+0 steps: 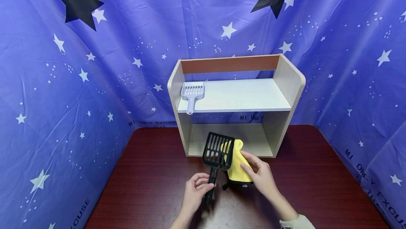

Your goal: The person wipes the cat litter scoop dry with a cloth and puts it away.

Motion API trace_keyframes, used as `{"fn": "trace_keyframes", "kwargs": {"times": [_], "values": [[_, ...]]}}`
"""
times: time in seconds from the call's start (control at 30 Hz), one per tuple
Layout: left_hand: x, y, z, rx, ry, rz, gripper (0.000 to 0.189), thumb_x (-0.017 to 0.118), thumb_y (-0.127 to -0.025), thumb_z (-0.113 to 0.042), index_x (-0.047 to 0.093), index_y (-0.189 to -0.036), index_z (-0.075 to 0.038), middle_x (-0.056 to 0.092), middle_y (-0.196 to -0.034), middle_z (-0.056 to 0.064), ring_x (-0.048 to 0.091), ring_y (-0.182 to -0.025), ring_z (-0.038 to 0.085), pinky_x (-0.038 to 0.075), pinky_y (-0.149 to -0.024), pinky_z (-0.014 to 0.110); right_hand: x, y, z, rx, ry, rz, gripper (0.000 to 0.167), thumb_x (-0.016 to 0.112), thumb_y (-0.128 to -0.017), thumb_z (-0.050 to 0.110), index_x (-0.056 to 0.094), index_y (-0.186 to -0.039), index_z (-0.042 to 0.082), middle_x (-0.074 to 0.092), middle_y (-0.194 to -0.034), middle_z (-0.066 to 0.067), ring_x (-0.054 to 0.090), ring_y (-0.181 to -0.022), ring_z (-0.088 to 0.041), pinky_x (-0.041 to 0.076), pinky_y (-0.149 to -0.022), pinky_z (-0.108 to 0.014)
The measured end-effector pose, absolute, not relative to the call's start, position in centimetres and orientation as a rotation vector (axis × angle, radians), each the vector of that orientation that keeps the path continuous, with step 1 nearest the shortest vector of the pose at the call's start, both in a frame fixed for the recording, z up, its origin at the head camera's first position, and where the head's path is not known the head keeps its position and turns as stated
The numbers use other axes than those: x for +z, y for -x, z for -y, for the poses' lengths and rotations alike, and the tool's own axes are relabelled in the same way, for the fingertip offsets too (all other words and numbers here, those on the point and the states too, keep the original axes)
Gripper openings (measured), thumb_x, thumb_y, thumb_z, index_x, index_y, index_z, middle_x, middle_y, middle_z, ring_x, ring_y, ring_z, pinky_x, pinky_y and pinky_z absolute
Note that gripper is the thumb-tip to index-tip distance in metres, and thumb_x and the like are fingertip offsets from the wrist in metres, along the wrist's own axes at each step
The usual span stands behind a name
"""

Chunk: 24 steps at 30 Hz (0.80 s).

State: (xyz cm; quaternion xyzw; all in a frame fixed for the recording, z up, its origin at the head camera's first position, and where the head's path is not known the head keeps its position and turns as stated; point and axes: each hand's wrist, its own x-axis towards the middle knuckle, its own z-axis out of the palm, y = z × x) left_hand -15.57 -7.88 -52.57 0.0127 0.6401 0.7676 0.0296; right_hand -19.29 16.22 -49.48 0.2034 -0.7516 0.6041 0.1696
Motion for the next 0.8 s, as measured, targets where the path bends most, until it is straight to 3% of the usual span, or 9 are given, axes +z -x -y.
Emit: {"fn": "trace_keyframes", "kwargs": {"times": [0.8], "values": [[-51.92,15.95,8.31,2.406,0.02,-1.968,0.04,0.075,-0.081,0.006,0.054,-0.114,0.016,0.074,-0.097,0.023,0.075,-0.079,0.013,0.057,-0.063,0.019,-50.0,18.58,-15.76,1.702,-0.698,2.215,0.028,0.066,-0.091,-0.003,0.067,-0.12,-0.004,0.073,-0.107,-0.024,0.067,-0.087,0.003,0.058,-0.065,-0.019]]}}
